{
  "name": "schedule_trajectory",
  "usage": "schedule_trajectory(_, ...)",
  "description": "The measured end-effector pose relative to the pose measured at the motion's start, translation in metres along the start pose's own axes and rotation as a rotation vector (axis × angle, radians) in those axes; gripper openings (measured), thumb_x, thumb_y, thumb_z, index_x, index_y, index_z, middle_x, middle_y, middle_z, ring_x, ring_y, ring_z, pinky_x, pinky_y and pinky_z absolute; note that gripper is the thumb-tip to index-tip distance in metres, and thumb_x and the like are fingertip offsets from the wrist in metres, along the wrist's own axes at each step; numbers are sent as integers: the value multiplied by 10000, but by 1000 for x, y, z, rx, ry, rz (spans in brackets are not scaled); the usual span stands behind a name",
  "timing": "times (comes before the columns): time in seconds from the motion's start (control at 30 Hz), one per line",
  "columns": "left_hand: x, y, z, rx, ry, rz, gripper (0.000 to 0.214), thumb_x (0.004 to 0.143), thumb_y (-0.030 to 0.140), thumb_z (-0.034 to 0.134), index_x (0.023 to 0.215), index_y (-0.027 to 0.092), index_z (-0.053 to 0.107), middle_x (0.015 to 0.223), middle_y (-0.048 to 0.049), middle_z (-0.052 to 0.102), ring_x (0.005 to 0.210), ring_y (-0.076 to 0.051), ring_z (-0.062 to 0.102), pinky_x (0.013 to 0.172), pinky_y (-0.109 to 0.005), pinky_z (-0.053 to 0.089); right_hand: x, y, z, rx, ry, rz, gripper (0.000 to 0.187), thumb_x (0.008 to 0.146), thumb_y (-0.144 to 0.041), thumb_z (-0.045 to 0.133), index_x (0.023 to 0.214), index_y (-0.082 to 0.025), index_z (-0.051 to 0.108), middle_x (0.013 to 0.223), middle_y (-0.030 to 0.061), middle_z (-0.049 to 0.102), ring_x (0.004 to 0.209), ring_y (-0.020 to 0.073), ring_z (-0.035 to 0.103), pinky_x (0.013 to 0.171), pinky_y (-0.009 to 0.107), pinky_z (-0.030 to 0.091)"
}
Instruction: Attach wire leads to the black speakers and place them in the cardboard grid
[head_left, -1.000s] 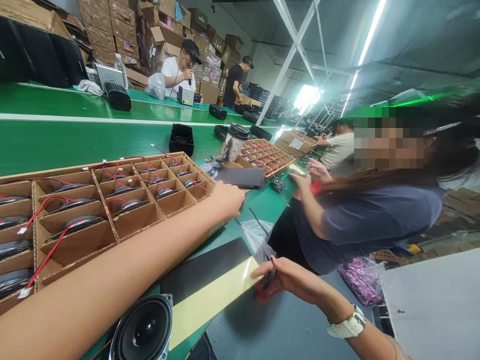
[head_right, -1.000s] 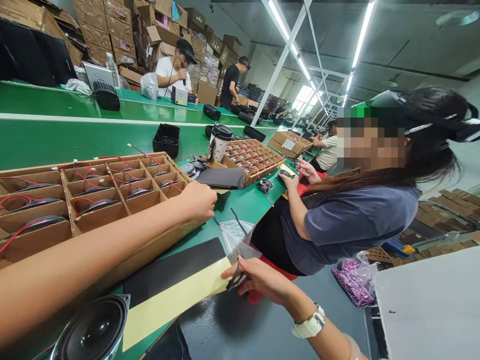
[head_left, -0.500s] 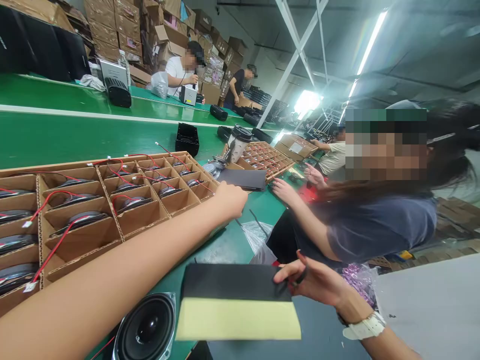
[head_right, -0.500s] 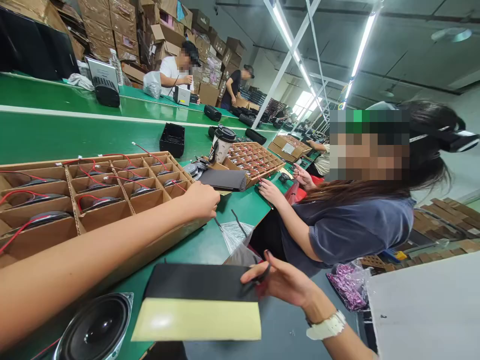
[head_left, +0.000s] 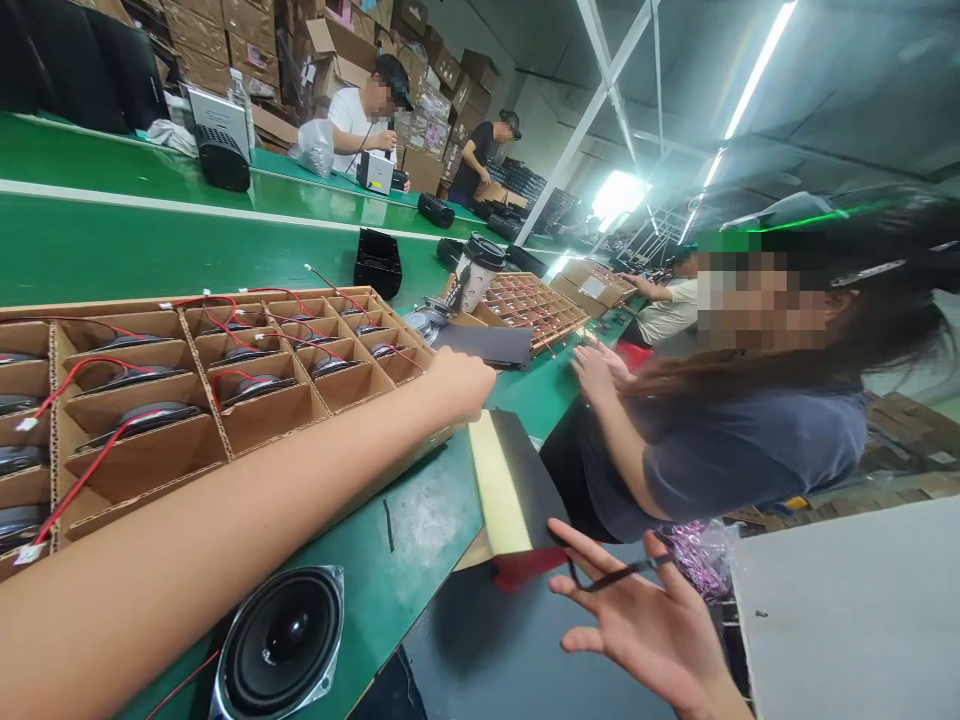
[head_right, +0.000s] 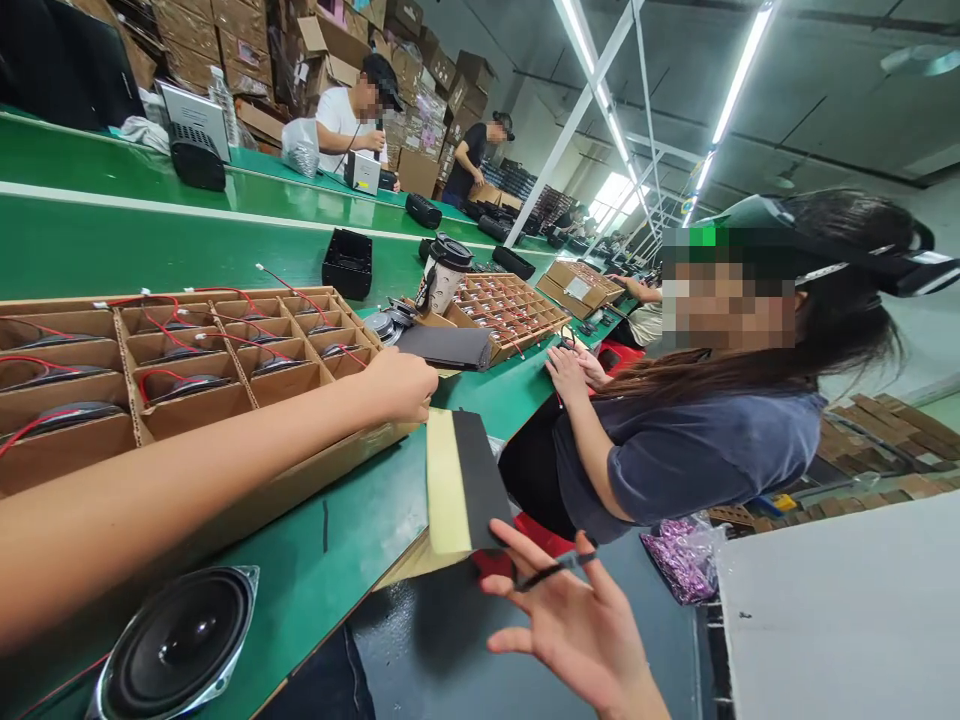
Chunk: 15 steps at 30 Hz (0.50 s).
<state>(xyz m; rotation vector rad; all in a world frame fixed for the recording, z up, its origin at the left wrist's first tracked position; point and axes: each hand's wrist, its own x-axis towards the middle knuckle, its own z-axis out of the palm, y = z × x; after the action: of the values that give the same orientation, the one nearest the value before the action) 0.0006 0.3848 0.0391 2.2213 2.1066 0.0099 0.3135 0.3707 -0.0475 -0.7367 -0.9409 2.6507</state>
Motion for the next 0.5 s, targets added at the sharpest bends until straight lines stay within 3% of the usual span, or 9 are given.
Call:
schedule_trajectory(0.1,-3,2,-1,50,-21,8,284,911,347,660,1107,143,642,1136,-85,660,1053,-248,632,941,-487,502,38,7,22,35,-131,26,766,811,-778,469,1385,-272,512,1466,46,232,1109,205,445,803,393,584)
schedule_trajectory(0.23,-8,4,-4,79,-21,8,290,924,363,641,1113,143,639,1130,-85,662,1041,-242,638,928,-476,511,77,9,46,77,-277,82,779,829,-765,463,1409,-245,478,1248,86,456,1125,225,479,830,397,583)
schedule_trajectory(0.33,-10,5,-6,89,-18,-1,300,927,367,636,1127,144,633,1138,-88,659,1038,-241,639,918,-469,518,84,10,54,76,-358,131,767,850,-754,441,1409,-229,474,1213,92,488,1133,228,502,857,400,575)
schedule_trajectory(0.5,-9,7,-2,100,-24,4,302,923,362,644,1131,144,633,1150,-89,656,1052,-245,635,927,-475,515,74,16,47,-10,-409,215,785,882,-757,351,1444,-214,423,1487,121,257,1213,299,491,876,423,555)
